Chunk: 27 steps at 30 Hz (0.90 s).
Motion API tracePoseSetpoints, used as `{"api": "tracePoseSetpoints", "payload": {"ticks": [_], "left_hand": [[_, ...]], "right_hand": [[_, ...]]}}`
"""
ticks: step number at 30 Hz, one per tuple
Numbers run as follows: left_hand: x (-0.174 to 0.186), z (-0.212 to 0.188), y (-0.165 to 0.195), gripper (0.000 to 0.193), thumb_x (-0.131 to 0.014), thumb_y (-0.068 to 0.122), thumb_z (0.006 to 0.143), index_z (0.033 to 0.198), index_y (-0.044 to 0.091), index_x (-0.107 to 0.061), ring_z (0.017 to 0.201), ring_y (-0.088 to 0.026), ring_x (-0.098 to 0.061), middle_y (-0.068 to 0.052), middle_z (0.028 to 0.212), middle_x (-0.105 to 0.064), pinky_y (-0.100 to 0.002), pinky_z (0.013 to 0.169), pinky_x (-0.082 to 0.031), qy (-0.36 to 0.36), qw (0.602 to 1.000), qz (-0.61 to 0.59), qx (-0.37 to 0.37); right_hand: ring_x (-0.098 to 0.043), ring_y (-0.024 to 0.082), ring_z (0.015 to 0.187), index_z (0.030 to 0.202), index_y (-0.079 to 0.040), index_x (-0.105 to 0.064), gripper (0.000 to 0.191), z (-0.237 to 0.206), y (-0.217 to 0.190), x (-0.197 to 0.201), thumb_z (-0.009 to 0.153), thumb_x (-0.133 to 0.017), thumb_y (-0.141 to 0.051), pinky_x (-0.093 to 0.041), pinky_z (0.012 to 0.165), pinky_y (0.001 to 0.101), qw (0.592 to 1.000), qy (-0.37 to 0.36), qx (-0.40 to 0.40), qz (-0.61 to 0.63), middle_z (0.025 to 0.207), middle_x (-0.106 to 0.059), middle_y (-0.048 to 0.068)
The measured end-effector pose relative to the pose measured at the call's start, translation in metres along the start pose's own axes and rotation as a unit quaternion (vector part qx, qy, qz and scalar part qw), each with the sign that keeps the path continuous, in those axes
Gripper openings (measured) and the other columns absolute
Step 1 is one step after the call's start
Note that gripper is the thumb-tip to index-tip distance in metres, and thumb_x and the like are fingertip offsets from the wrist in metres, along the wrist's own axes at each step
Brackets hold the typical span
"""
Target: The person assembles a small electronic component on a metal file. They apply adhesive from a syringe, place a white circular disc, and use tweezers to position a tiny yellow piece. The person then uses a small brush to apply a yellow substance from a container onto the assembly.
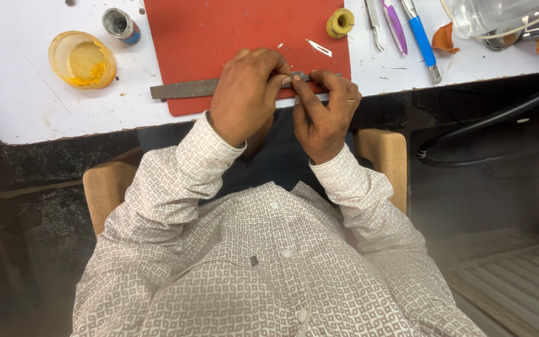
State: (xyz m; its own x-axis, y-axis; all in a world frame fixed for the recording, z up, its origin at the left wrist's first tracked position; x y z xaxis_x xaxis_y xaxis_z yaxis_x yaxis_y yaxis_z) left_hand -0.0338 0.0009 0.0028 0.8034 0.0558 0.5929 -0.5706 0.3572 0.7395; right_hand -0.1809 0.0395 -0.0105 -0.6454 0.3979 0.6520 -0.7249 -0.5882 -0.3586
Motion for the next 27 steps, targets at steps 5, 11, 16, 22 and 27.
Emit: {"api": "tracePoseSetpoints", "payload": {"ticks": [5, 11, 16, 22, 27], "left_hand": [[-0.004, 0.000, 0.002, 0.007, -0.071, 0.006, 0.092, 0.088, 0.003, -0.065, 0.084, -0.030, -0.063, -0.010, 0.088, -0.065, -0.044, 0.079, -0.048, 0.017, 0.999, 0.027, -0.003], [-0.005, -0.001, -0.001, 0.006, -0.071, 0.006, 0.090, 0.087, 0.002, -0.067, 0.083, -0.031, -0.062, -0.013, 0.090, -0.062, -0.044, 0.076, -0.049, 0.030, 0.999, 0.042, -0.013], [-0.003, -0.002, -0.006, 0.005, -0.070, 0.005, 0.093, 0.090, 0.001, -0.068, 0.084, -0.028, -0.064, -0.011, 0.092, -0.062, -0.041, 0.075, -0.052, 0.012, 1.000, 0.013, 0.004], [0.009, -0.010, 0.004, 0.017, -0.075, 0.009, 0.090, 0.102, -0.001, -0.071, 0.087, -0.028, -0.064, -0.012, 0.098, -0.063, -0.040, 0.077, -0.052, -0.002, 0.999, -0.004, -0.047], [0.010, -0.011, 0.010, 0.011, -0.077, 0.008, 0.091, 0.100, 0.003, -0.074, 0.090, -0.026, -0.064, -0.009, 0.097, -0.063, -0.040, 0.079, -0.052, 0.029, 0.997, 0.029, -0.066]], "right_hand": [[-0.058, 0.025, 0.107, 0.122, -0.011, -0.075, 0.031, 0.000, 0.001, 0.002, 0.091, -0.075, -0.008, -0.041, 0.097, 0.0415, 1.000, -0.004, -0.008, -0.002, 0.121, -0.061, 0.009], [-0.057, 0.025, 0.108, 0.122, -0.011, -0.076, 0.031, 0.000, 0.001, 0.001, 0.091, -0.076, -0.008, -0.041, 0.098, 0.0415, 1.000, -0.001, -0.010, -0.005, 0.121, -0.061, 0.008], [-0.057, 0.025, 0.108, 0.122, -0.011, -0.076, 0.028, 0.000, 0.000, 0.002, 0.094, -0.076, -0.009, -0.041, 0.097, 0.0409, 1.000, -0.002, -0.009, -0.002, 0.121, -0.061, 0.008], [-0.056, 0.024, 0.105, 0.121, -0.010, -0.076, 0.029, 0.000, 0.002, 0.002, 0.092, -0.077, -0.007, -0.041, 0.096, 0.0410, 1.000, -0.010, -0.018, 0.016, 0.119, -0.062, 0.008], [-0.057, 0.025, 0.109, 0.121, -0.007, -0.074, 0.027, -0.002, 0.008, 0.002, 0.094, -0.075, -0.005, -0.043, 0.100, 0.0400, 0.999, 0.000, -0.028, 0.031, 0.119, -0.062, 0.007]]}}
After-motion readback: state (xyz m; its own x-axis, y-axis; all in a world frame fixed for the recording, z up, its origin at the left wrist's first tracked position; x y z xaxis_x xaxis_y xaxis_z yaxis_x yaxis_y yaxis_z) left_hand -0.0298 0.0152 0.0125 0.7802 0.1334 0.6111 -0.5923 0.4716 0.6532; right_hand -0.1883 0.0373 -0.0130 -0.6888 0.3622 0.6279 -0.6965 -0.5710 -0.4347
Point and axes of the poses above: each hand's wrist, its own z-axis towards the middle knuckle, its own x-axis out of the back of the hand, y = z × x, the point moved 7 cm from there along z, towards the middle knuckle
